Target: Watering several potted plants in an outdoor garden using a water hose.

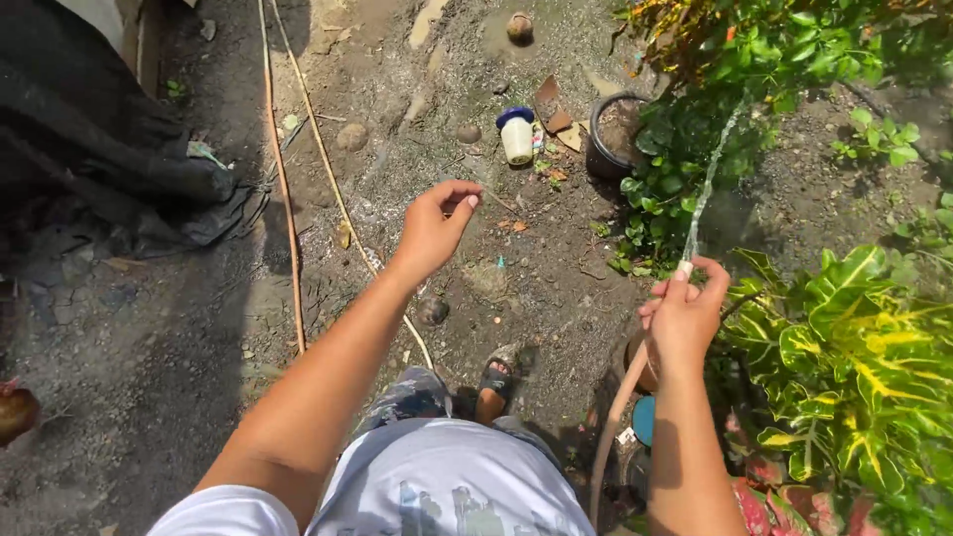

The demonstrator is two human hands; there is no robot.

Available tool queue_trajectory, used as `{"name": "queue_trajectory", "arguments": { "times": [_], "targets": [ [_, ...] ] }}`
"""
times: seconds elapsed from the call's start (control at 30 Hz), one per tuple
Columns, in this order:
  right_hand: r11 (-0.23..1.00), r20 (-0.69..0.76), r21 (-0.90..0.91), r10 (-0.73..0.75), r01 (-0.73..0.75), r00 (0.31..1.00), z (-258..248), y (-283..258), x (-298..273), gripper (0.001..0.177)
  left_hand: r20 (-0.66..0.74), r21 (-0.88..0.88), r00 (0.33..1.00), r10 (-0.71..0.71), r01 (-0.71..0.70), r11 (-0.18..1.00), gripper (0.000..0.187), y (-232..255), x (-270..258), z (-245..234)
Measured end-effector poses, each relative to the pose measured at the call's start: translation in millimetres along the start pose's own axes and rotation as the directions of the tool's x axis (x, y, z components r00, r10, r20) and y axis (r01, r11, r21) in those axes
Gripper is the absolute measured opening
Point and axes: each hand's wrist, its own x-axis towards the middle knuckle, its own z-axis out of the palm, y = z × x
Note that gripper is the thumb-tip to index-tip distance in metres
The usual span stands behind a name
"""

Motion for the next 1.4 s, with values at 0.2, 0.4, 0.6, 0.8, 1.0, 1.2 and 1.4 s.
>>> {"name": "queue_trajectory", "arguments": {
  "times": [0.2,0.4,0.6,0.8,1.0,1.2,1.4],
  "targets": [
    [0.978,-0.032,-0.156,-0.148,0.141,0.988,51.0,-19.6,48.9,0.019,0.015,0.027,1.0,-0.016,0.015,1.0,0.024,-19.7,36.0,-10.7],
    [0.989,-0.077,-0.06,-0.138,0.134,0.987,116.5,-36.7,94.4,0.019,0.169,-0.005,0.986,-0.016,0.017,1.0,0.024,-14.3,101.1,-13.5],
    [0.994,-0.169,-0.041,-0.11,0.104,0.979,184.3,-54.3,142.8,0.016,0.235,-0.081,0.972,-0.014,0.034,0.996,0.025,-12.8,191.9,-6.9],
    [0.965,-0.237,0.26,0.04,0.023,0.971,238.1,-62.0,231.6,0.017,0.297,-0.13,0.953,0.058,-0.02,0.991,0.022,-49.3,308.0,20.7],
    [0.938,-0.267,0.348,0.091,0.007,0.959,303.6,-79.1,292.0,0.017,0.353,-0.087,0.935,0.045,-0.015,0.996,0.023,-41.8,399.2,16.5],
    [0.922,-0.328,0.384,0.092,0.043,0.94,391.5,-105.0,340.1,0.017,0.381,-0.216,0.905,0.19,-0.113,0.97,0.023,-95.0,504.5,-14.7],
    [0.916,-0.504,0.377,0.074,0.141,0.861,550.1,-131.0,376.4,0.017,0.443,-0.211,0.874,0.2,-0.116,0.971,0.024,-141.8,641.2,-137.1]
  ]
}}
